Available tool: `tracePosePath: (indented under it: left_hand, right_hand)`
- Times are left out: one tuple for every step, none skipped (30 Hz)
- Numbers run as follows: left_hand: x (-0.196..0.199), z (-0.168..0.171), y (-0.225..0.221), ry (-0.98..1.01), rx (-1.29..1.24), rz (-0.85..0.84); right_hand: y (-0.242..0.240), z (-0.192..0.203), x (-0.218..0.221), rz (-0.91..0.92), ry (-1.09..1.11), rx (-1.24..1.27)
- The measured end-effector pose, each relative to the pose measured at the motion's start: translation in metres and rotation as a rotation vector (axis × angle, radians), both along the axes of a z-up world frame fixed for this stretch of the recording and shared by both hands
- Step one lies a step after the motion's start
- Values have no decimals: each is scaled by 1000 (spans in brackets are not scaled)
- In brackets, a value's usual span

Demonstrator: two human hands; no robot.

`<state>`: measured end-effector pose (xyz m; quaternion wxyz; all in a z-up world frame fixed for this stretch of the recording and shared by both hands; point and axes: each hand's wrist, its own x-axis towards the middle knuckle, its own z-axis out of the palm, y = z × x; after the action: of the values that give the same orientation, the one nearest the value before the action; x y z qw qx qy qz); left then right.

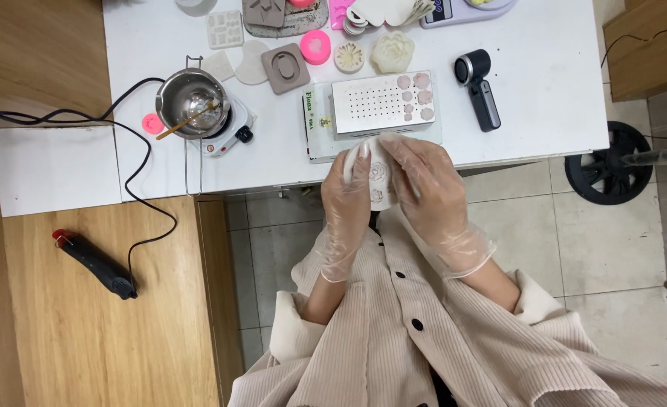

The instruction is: Remove decorative wax pieces from silicone molds and place them on a tray.

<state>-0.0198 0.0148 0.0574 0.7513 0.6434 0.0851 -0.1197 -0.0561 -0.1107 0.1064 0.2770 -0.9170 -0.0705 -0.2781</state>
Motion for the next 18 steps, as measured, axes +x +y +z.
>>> tracePosePath:
  left_hand:
    - [-2, 5, 0, -83, 121, 20]
    - [-3, 11, 0, -166, 242, 41]
    - [-2, 13, 2, -170, 240, 42]
    - [-1, 14, 3, -251, 204, 29]
    - [-2, 15, 5, -327, 169, 14]
    - [-3, 16, 6, -326, 167, 13]
    - [-3, 16, 8, -336, 140, -2]
    - [-4, 16, 9, -345, 114, -17]
    - [-4, 19, 10, -346, 112, -16]
    - [-4, 21, 10, -347, 75, -32]
    - [-4, 24, 12, -346, 40, -48]
    - [-5, 24, 12, -345, 40, -47]
    - [-4, 25, 13, -346, 52, -66]
    - [-4, 25, 14, -347, 63, -85]
    - [-4, 27, 15, -347, 62, -85]
    - [-3, 29, 16, -353, 43, -102]
    - [-2, 32, 17, -359, 27, -117]
    - [-2, 33, 18, -359, 27, -117]
  right_hand:
    - [4, 3, -2, 15, 12, 46]
    - [8, 6, -4, 29, 23, 91]
    - [9, 8, -3, 30, 19, 89]
    - [9, 9, -2, 27, 14, 121]
    - [10, 11, -2, 22, 15, 154]
    - [9, 15, -3, 21, 16, 152]
    - [9, 18, -3, 19, 43, 190]
    - [9, 22, -3, 18, 71, 228]
    - [8, 21, -2, 19, 70, 226]
    - [8, 20, -1, 4, 115, 306]
    - [8, 19, 0, -11, 163, 388]
    - [7, 18, -1, -10, 164, 388]
    - [6, 16, -1, -17, 188, 463]
    - [6, 14, -1, -24, 212, 538]
    - [6, 15, -1, -25, 213, 537]
    - [6, 16, -1, -20, 211, 555]
    - [7, 18, -1, -14, 208, 575]
    - [7, 16, 1, -14, 208, 575]
